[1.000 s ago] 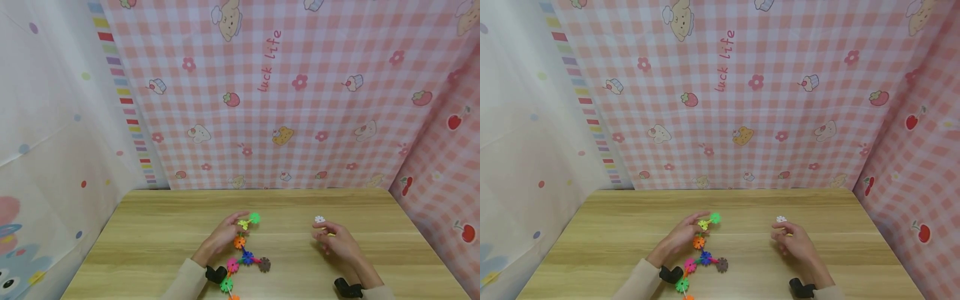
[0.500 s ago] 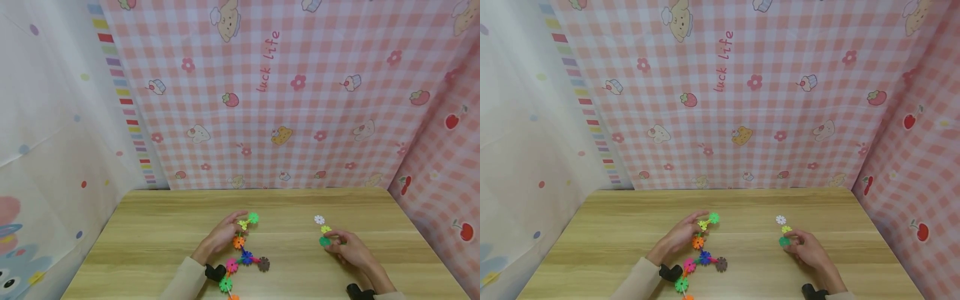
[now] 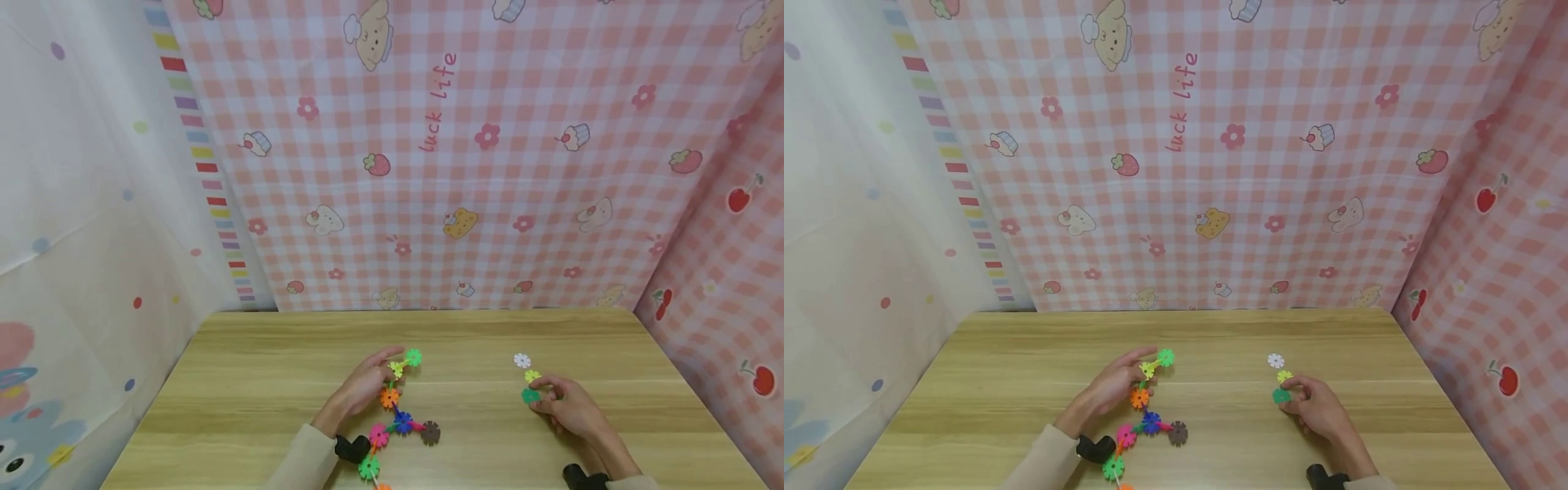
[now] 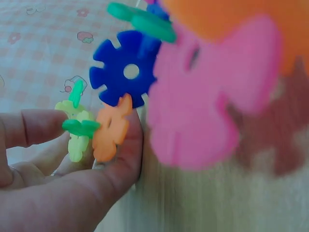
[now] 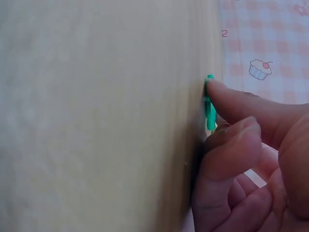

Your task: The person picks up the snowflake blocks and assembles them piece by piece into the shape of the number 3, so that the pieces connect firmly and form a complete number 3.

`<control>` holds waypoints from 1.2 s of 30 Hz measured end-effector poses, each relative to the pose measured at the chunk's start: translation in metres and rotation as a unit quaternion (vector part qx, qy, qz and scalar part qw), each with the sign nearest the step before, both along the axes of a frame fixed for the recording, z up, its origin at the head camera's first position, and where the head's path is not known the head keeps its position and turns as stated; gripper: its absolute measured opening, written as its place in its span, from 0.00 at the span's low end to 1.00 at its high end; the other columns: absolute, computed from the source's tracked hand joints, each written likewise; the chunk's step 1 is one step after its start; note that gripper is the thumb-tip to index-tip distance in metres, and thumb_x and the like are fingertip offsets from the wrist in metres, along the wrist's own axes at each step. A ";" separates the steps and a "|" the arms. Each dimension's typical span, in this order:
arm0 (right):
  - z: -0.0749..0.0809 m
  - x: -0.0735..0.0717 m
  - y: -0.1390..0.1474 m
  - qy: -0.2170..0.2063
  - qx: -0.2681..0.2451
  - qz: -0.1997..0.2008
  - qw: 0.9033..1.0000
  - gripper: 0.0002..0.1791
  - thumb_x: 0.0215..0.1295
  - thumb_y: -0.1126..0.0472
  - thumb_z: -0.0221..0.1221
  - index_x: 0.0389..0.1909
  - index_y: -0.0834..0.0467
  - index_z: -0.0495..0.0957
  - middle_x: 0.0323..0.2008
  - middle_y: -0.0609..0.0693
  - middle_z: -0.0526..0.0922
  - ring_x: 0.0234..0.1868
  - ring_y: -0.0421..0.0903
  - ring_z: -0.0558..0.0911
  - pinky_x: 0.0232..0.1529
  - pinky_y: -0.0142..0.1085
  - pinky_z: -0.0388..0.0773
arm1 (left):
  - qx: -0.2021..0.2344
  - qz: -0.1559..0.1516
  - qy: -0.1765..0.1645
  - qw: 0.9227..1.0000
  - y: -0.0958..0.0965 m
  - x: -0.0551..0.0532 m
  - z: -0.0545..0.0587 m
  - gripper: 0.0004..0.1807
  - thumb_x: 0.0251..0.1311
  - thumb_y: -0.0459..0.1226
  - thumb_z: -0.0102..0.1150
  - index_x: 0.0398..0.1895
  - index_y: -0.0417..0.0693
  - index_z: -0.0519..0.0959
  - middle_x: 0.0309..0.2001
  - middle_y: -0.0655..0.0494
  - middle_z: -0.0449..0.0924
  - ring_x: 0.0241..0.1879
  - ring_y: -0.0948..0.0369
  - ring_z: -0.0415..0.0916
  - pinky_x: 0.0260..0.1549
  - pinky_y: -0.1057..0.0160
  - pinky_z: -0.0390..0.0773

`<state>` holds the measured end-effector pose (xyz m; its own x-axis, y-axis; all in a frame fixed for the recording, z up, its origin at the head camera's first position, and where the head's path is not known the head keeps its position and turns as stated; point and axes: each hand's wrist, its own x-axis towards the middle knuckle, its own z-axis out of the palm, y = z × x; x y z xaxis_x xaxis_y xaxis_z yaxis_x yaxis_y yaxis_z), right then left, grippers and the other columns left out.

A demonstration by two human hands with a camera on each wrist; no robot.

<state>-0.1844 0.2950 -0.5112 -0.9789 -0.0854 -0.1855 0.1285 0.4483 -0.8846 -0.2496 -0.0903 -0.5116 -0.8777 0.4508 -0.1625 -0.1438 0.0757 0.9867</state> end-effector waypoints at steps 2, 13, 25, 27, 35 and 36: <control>0.001 0.001 -0.001 -0.001 0.007 -0.007 1.000 0.21 0.60 0.67 0.66 0.52 0.68 0.74 0.24 0.49 0.70 0.15 0.40 0.69 0.15 0.31 0.72 | -0.004 0.000 0.007 1.000 0.002 0.001 0.001 0.34 0.62 0.25 0.42 0.75 0.41 0.59 0.60 0.37 0.66 0.49 0.50 0.77 0.46 0.59 0.80; 0.006 0.002 -0.008 0.029 0.092 -0.026 0.995 0.17 0.54 0.67 0.70 0.40 0.64 0.73 0.24 0.48 0.68 0.24 0.42 0.69 0.22 0.31 0.67 | -0.011 0.017 0.032 0.999 0.009 -0.001 0.004 0.27 0.73 0.40 0.51 0.72 0.44 0.64 0.54 0.40 0.74 0.41 0.54 0.76 0.37 0.62 0.79; 0.015 -0.006 -0.024 0.009 -0.045 0.023 0.999 0.15 0.65 0.71 0.61 0.49 0.70 0.69 0.29 0.56 0.80 0.25 0.45 0.80 0.25 0.35 0.82 | -0.027 0.032 0.064 0.997 0.009 -0.001 0.010 0.24 0.73 0.37 0.51 0.71 0.47 0.67 0.53 0.43 0.76 0.47 0.49 0.78 0.41 0.59 0.82; 0.017 -0.009 -0.029 0.011 -0.078 0.039 0.996 0.19 0.66 0.71 0.59 0.55 0.72 0.68 0.31 0.56 0.79 0.26 0.45 0.81 0.27 0.36 0.83 | -0.026 0.030 0.064 0.997 0.009 0.000 0.011 0.23 0.73 0.37 0.51 0.70 0.50 0.68 0.53 0.42 0.75 0.49 0.46 0.78 0.43 0.57 0.82; 0.029 -0.019 -0.055 0.038 -0.120 0.087 0.988 0.22 0.68 0.70 0.57 0.60 0.76 0.69 0.39 0.62 0.78 0.36 0.55 0.86 0.40 0.41 0.85 | -0.024 0.014 0.069 0.997 0.010 0.003 0.018 0.22 0.75 0.37 0.48 0.69 0.57 0.70 0.54 0.35 0.73 0.49 0.42 0.77 0.45 0.52 0.81; 0.030 -0.020 -0.059 0.039 -0.126 0.091 0.987 0.23 0.67 0.70 0.57 0.60 0.76 0.69 0.40 0.62 0.78 0.38 0.57 0.86 0.41 0.41 0.85 | -0.023 0.012 0.069 0.997 0.010 0.003 0.018 0.22 0.75 0.37 0.48 0.69 0.57 0.70 0.54 0.34 0.73 0.49 0.42 0.77 0.45 0.52 0.81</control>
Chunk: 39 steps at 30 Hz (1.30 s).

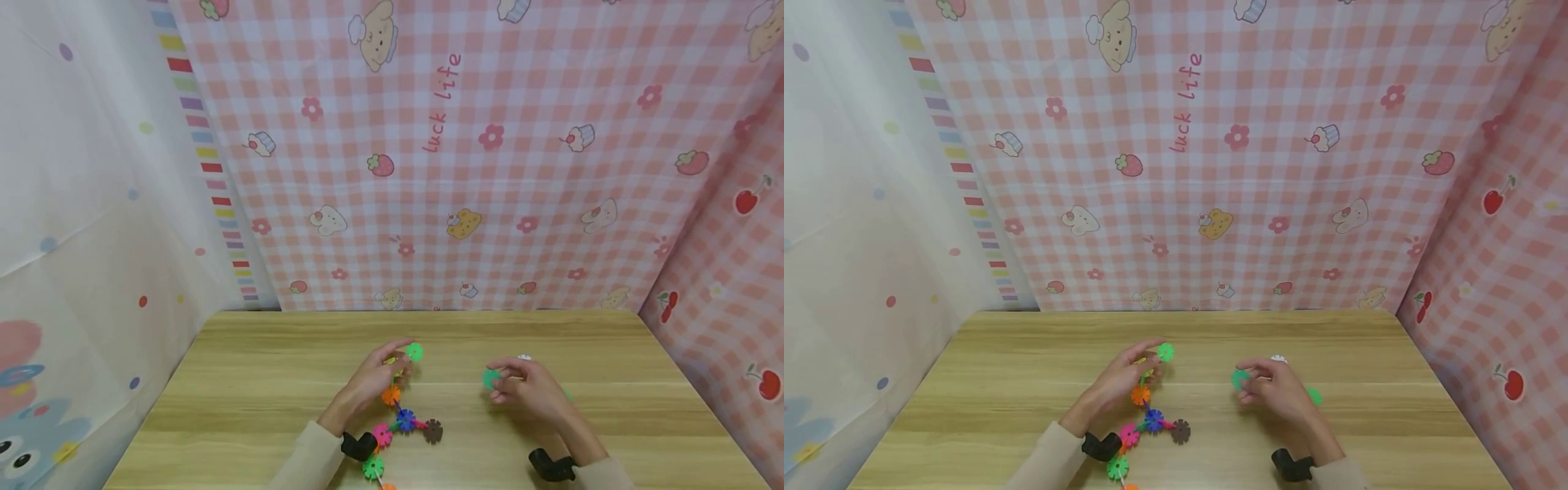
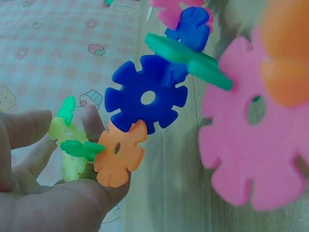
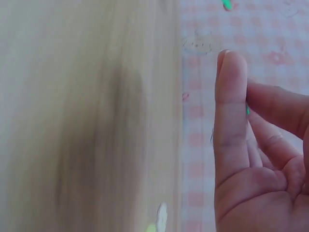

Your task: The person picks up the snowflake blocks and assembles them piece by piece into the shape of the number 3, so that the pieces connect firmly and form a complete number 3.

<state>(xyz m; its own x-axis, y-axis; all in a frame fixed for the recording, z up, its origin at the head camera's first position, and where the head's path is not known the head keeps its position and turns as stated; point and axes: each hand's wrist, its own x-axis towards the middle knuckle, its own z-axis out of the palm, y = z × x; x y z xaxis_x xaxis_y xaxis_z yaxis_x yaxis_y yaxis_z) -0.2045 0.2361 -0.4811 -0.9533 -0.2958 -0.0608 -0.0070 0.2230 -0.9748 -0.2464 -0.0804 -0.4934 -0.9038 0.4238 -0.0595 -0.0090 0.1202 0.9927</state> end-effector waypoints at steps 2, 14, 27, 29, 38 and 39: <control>0.002 -0.003 -0.007 0.003 -0.010 0.009 1.000 0.24 0.66 0.70 0.58 0.61 0.76 0.68 0.41 0.63 0.77 0.40 0.59 0.86 0.43 0.42 0.85 | 0.000 0.000 0.001 1.000 0.000 0.001 0.001 0.21 0.75 0.38 0.48 0.69 0.57 0.70 0.54 0.34 0.73 0.48 0.42 0.77 0.45 0.51 0.81; -0.001 -0.020 -0.050 0.004 -0.075 0.024 0.997 0.26 0.65 0.71 0.59 0.63 0.76 0.67 0.44 0.65 0.81 0.47 0.61 0.85 0.50 0.45 0.82 | -0.004 -0.007 0.017 1.000 0.001 0.002 0.004 0.23 0.74 0.36 0.48 0.70 0.56 0.68 0.54 0.35 0.74 0.50 0.40 0.76 0.49 0.47 0.81; -0.008 -0.029 -0.084 -0.069 -0.177 -0.030 0.981 0.28 0.66 0.74 0.57 0.65 0.77 0.63 0.52 0.68 0.81 0.45 0.45 0.87 0.53 0.38 0.81 | -0.012 -0.014 0.022 1.000 0.005 0.001 0.006 0.21 0.74 0.38 0.50 0.68 0.59 0.70 0.54 0.43 0.75 0.52 0.43 0.77 0.51 0.47 0.80; -0.008 -0.029 -0.086 -0.073 -0.191 -0.031 0.978 0.27 0.66 0.74 0.57 0.65 0.78 0.63 0.51 0.68 0.82 0.45 0.45 0.87 0.53 0.38 0.81 | -0.010 -0.015 0.023 1.000 0.006 0.001 0.006 0.21 0.74 0.38 0.49 0.68 0.59 0.71 0.54 0.44 0.75 0.52 0.44 0.77 0.51 0.47 0.80; -0.008 -0.029 -0.091 -0.125 -0.259 -0.035 0.957 0.30 0.68 0.73 0.55 0.67 0.78 0.58 0.46 0.56 0.85 0.44 0.43 0.87 0.53 0.32 0.80 | -0.003 -0.016 0.024 1.000 0.006 0.001 0.007 0.21 0.74 0.36 0.49 0.67 0.59 0.71 0.54 0.46 0.75 0.53 0.44 0.76 0.53 0.46 0.79; -0.009 -0.029 -0.091 -0.127 -0.264 -0.032 0.955 0.30 0.68 0.73 0.55 0.67 0.78 0.57 0.46 0.54 0.86 0.45 0.42 0.87 0.53 0.32 0.79 | -0.005 -0.016 0.024 1.000 0.006 0.001 0.007 0.21 0.73 0.36 0.50 0.67 0.59 0.71 0.53 0.46 0.75 0.53 0.44 0.76 0.53 0.46 0.79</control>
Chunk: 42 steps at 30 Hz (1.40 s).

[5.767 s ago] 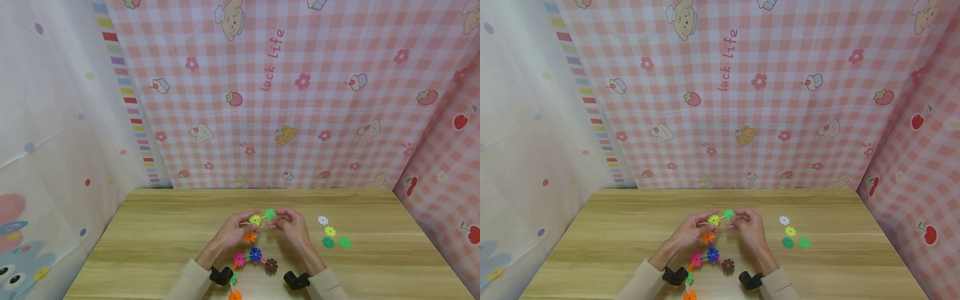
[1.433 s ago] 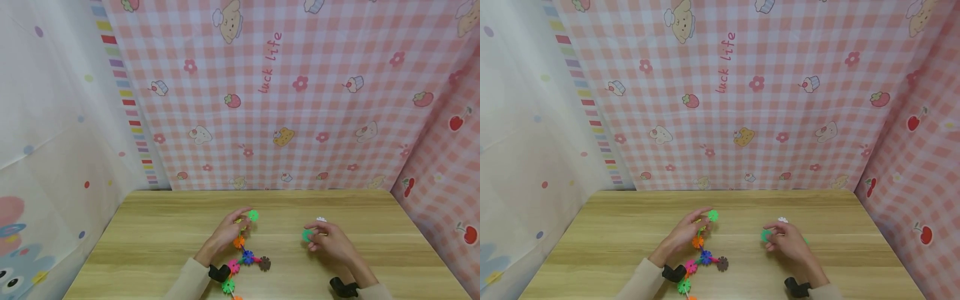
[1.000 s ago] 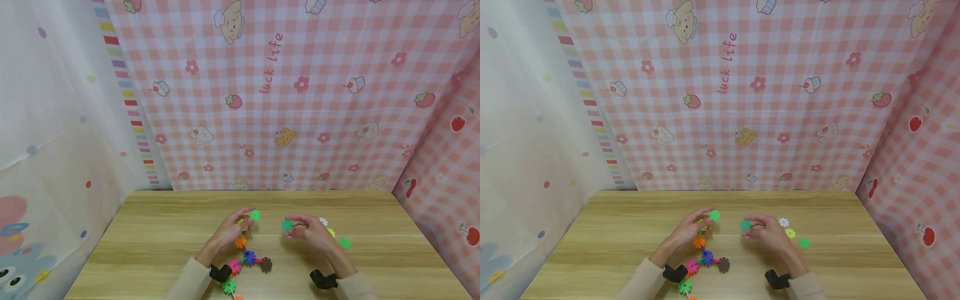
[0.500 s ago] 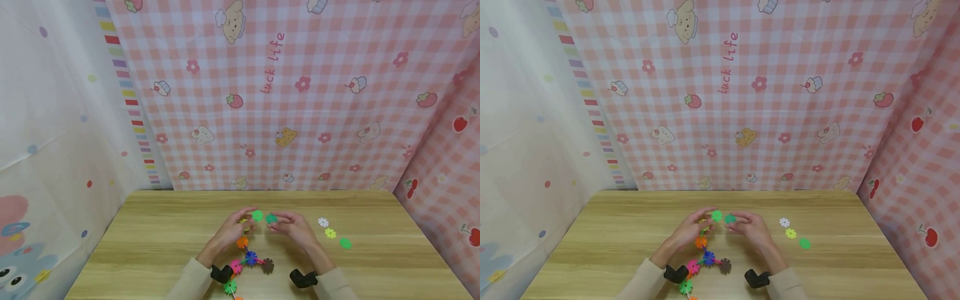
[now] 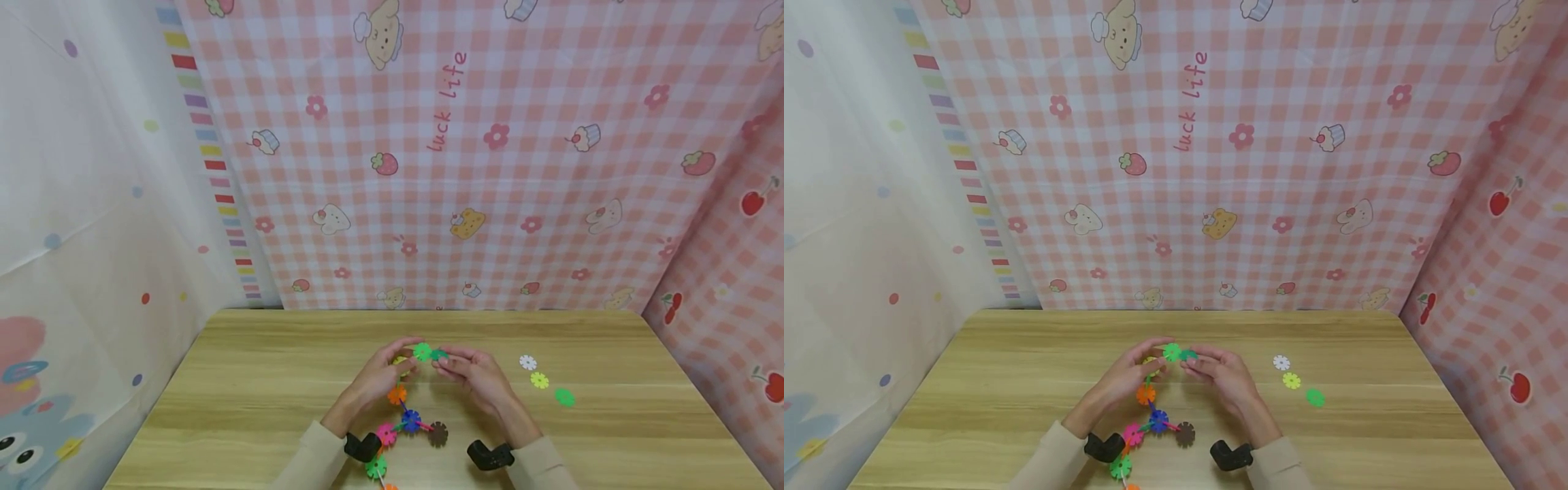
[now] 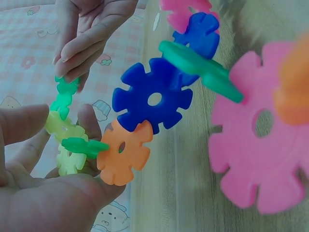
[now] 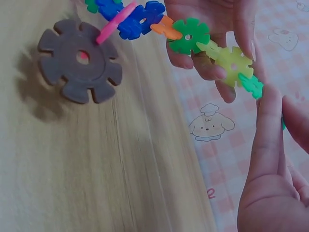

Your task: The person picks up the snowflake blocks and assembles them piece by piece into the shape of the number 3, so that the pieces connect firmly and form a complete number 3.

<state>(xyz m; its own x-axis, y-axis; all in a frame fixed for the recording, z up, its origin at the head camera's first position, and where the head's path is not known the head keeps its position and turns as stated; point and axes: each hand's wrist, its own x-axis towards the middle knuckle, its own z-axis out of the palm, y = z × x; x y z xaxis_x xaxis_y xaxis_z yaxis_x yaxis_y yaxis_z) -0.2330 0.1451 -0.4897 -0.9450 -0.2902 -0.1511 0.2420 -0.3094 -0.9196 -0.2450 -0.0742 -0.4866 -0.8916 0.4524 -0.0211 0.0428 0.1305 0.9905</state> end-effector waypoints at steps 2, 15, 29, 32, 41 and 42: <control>-0.001 0.000 0.000 -0.003 -0.014 0.006 1.000 0.30 0.69 0.72 0.55 0.68 0.78 0.56 0.45 0.54 0.86 0.45 0.42 0.87 0.53 0.32 0.79 | -0.005 0.000 0.005 1.000 0.000 -0.001 -0.001 0.21 0.73 0.37 0.50 0.66 0.60 0.72 0.53 0.47 0.75 0.53 0.44 0.77 0.53 0.47 0.79; -0.004 0.000 0.003 -0.003 0.008 0.008 1.000 0.24 0.69 0.68 0.58 0.62 0.77 0.67 0.39 0.52 0.88 0.41 0.43 0.87 0.49 0.33 0.82 | -0.038 0.005 0.021 0.999 -0.004 -0.001 0.001 0.20 0.69 0.41 0.58 0.63 0.65 0.77 0.58 0.54 0.78 0.56 0.55 0.75 0.52 0.49 0.78; -0.003 0.001 0.007 -0.005 0.013 0.009 1.000 0.16 0.70 0.69 0.57 0.55 0.72 0.77 0.38 0.52 0.87 0.40 0.42 0.86 0.49 0.32 0.82 | -0.037 -0.009 0.020 0.999 -0.004 0.000 0.003 0.21 0.67 0.41 0.60 0.63 0.65 0.77 0.62 0.57 0.78 0.50 0.49 0.79 0.34 0.63 0.76; -0.004 0.000 0.007 -0.005 0.009 0.010 1.000 0.15 0.70 0.69 0.57 0.54 0.72 0.77 0.37 0.51 0.87 0.40 0.41 0.86 0.49 0.32 0.82 | -0.043 -0.012 0.025 0.999 -0.004 0.000 0.002 0.21 0.68 0.41 0.60 0.63 0.65 0.77 0.62 0.58 0.78 0.52 0.53 0.80 0.42 0.63 0.78; -0.006 0.001 0.006 -0.003 -0.014 0.023 1.000 0.20 0.71 0.70 0.55 0.59 0.78 0.70 0.42 0.55 0.86 0.41 0.41 0.86 0.50 0.31 0.81 | -0.053 -0.032 0.046 0.997 -0.007 -0.002 0.000 0.22 0.68 0.42 0.59 0.65 0.62 0.76 0.56 0.55 0.82 0.51 0.56 0.79 0.47 0.62 0.79; -0.006 0.001 0.006 -0.002 -0.015 0.024 1.000 0.20 0.71 0.70 0.55 0.59 0.78 0.70 0.42 0.55 0.86 0.41 0.41 0.86 0.50 0.31 0.81 | -0.052 -0.034 0.047 0.997 -0.007 -0.002 0.000 0.22 0.68 0.42 0.59 0.65 0.62 0.75 0.55 0.54 0.82 0.50 0.55 0.80 0.47 0.62 0.79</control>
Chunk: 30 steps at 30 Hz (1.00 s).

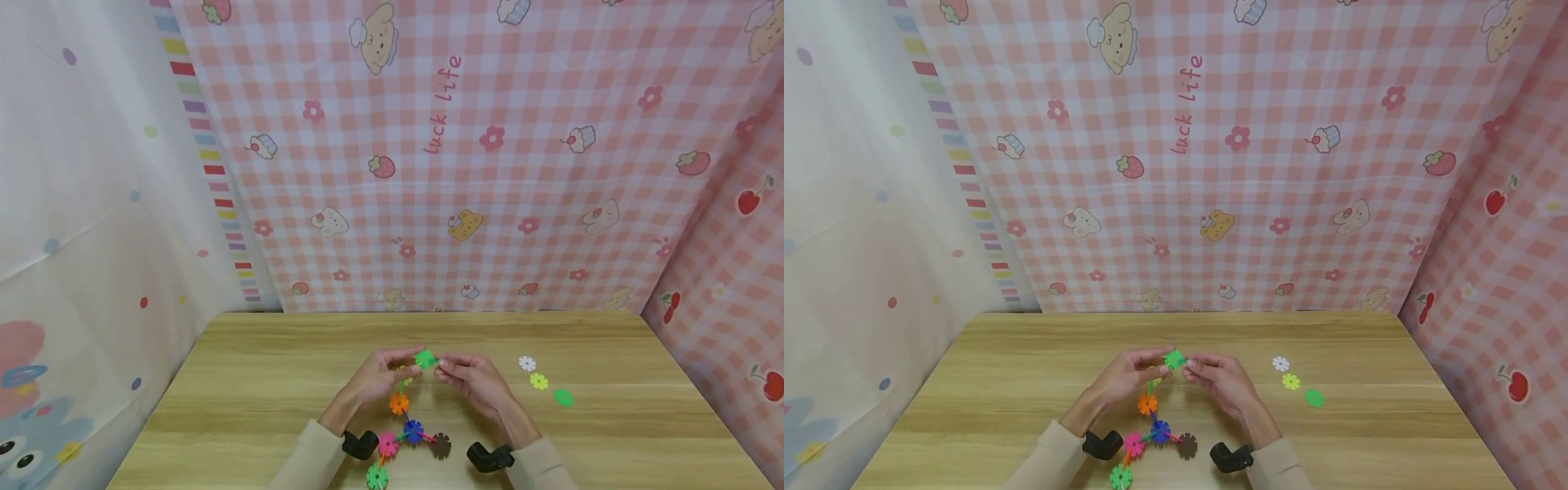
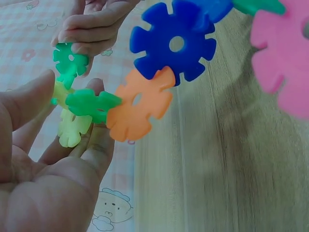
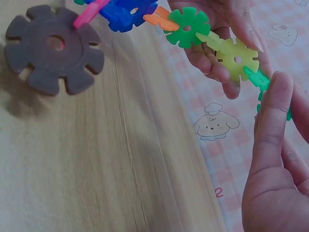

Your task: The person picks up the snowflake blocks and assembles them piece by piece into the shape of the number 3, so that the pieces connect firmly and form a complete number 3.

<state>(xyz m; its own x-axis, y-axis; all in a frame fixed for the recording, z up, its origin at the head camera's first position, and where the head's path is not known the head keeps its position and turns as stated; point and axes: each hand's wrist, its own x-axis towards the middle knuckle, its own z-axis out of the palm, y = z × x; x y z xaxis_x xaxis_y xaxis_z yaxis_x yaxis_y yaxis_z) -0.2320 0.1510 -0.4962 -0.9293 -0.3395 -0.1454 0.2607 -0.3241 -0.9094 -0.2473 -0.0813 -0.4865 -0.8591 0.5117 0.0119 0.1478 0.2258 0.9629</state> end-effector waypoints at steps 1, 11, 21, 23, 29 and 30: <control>0.000 0.000 0.000 0.001 -0.001 0.001 1.000 0.21 0.71 0.70 0.55 0.59 0.79 0.69 0.42 0.55 0.86 0.41 0.41 0.86 0.50 0.31 0.81 | 0.002 -0.002 0.001 1.000 0.000 0.000 0.000 0.22 0.68 0.41 0.59 0.65 0.61 0.75 0.54 0.53 0.83 0.50 0.54 0.80 0.47 0.61 0.79; -0.004 0.000 0.006 0.003 0.005 0.016 1.000 0.26 0.71 0.68 0.56 0.63 0.78 0.64 0.46 0.58 0.85 0.44 0.43 0.86 0.52 0.32 0.80 | -0.006 0.006 -0.022 1.000 0.005 -0.001 0.001 0.22 0.69 0.42 0.59 0.66 0.56 0.75 0.52 0.52 0.82 0.41 0.52 0.78 0.32 0.65 0.74; -0.004 0.004 0.022 0.019 0.064 0.002 0.998 0.30 0.69 0.69 0.57 0.68 0.76 0.59 0.45 0.59 0.85 0.46 0.48 0.85 0.52 0.36 0.81 | -0.002 0.021 -0.029 0.999 0.000 -0.005 -0.007 0.20 0.71 0.41 0.56 0.64 0.57 0.74 0.55 0.47 0.80 0.53 0.51 0.78 0.53 0.51 0.77; -0.002 0.006 0.028 0.025 0.092 -0.005 0.995 0.31 0.68 0.69 0.58 0.68 0.75 0.60 0.45 0.61 0.84 0.44 0.49 0.85 0.50 0.37 0.82 | 0.000 0.025 -0.034 0.999 -0.002 -0.006 -0.008 0.20 0.71 0.40 0.56 0.65 0.55 0.73 0.54 0.45 0.80 0.52 0.50 0.78 0.52 0.52 0.76; 0.000 0.012 0.054 0.065 0.171 -0.001 0.983 0.30 0.69 0.66 0.59 0.67 0.74 0.63 0.43 0.59 0.84 0.36 0.46 0.84 0.40 0.35 0.84 | -0.008 0.028 -0.036 0.999 -0.008 -0.010 -0.013 0.23 0.72 0.40 0.53 0.68 0.49 0.68 0.51 0.44 0.81 0.50 0.51 0.78 0.47 0.57 0.75; 0.000 0.013 0.059 0.071 0.179 0.000 0.981 0.30 0.69 0.65 0.59 0.67 0.74 0.63 0.42 0.59 0.84 0.35 0.45 0.84 0.39 0.35 0.84 | -0.009 0.028 -0.038 0.999 -0.009 -0.011 -0.014 0.23 0.72 0.40 0.53 0.68 0.49 0.68 0.51 0.44 0.82 0.50 0.51 0.78 0.46 0.58 0.75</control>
<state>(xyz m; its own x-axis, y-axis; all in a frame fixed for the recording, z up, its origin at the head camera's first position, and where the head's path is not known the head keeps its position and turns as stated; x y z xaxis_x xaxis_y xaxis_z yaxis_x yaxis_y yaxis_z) -0.2185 0.2095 -0.4964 -0.9489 -0.2895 -0.1255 0.1240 0.0236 -0.9920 -0.2583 -0.0907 -0.5003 -0.8840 0.4632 -0.0636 0.0613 0.2497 0.9664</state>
